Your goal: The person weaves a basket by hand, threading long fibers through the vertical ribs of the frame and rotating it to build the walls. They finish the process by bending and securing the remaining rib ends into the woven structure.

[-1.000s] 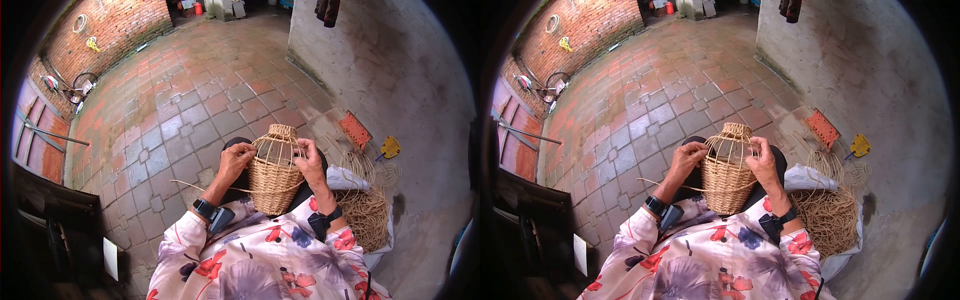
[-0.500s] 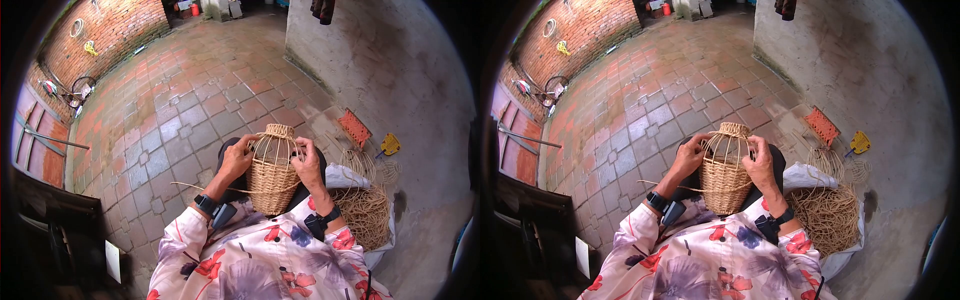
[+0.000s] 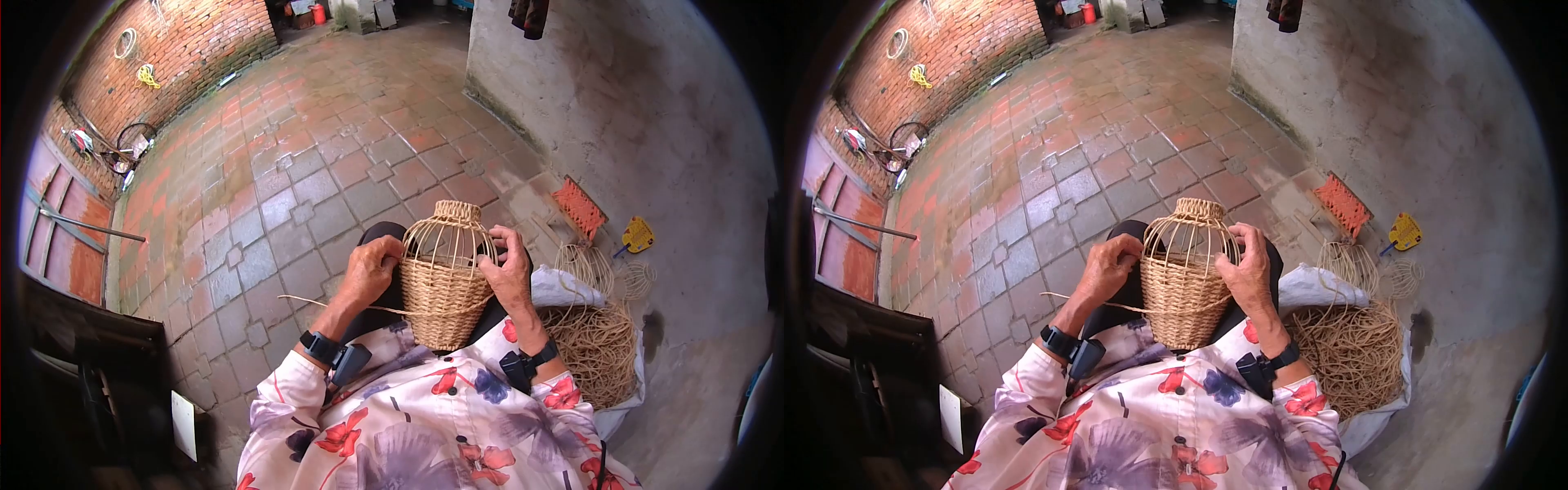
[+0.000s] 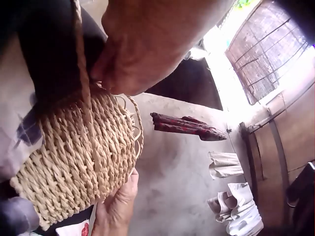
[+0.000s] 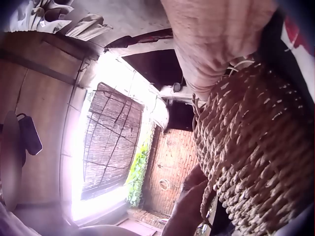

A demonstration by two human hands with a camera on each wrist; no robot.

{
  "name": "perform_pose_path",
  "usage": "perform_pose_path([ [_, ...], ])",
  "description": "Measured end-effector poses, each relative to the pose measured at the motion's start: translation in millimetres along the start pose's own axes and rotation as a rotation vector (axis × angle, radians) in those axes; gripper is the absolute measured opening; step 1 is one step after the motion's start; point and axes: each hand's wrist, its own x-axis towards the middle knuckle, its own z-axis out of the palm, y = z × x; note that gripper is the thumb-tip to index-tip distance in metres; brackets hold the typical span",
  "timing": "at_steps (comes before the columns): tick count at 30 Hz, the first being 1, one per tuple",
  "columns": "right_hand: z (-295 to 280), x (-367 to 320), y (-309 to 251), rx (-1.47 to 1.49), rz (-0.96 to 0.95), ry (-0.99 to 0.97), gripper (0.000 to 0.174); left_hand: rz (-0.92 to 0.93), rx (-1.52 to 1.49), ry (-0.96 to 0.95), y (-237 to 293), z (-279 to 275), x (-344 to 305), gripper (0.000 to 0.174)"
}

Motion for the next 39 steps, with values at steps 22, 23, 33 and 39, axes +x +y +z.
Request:
perform_pose_path([
  [22, -32.0, 10.2, 3.7, -0.039, -0.257, -0.077, 0.014, 0.001, -0.259, 0.03, 41.7, 15.4, -35.7, 0.018],
  [23, -40.5, 9.1, 1.2, 0.021, -0.201, -0.131, 0.014, 0.014, -0.249, 0.053, 45.6, 16.6, -39.1, 0.02],
  [33, -68.9, 47.4, -34.7, 0.239, 0.05, -0.004, 0.03, 0.166, -0.217, 0.018, 73.9, 10.8, -64.0, 0.018],
  [39, -61.0, 49.8, 62.6, -0.177, 0.008, 0.344, 0.038, 0.077, -0.329, 0.143, 49.9, 18.1, -58.3, 0.016],
])
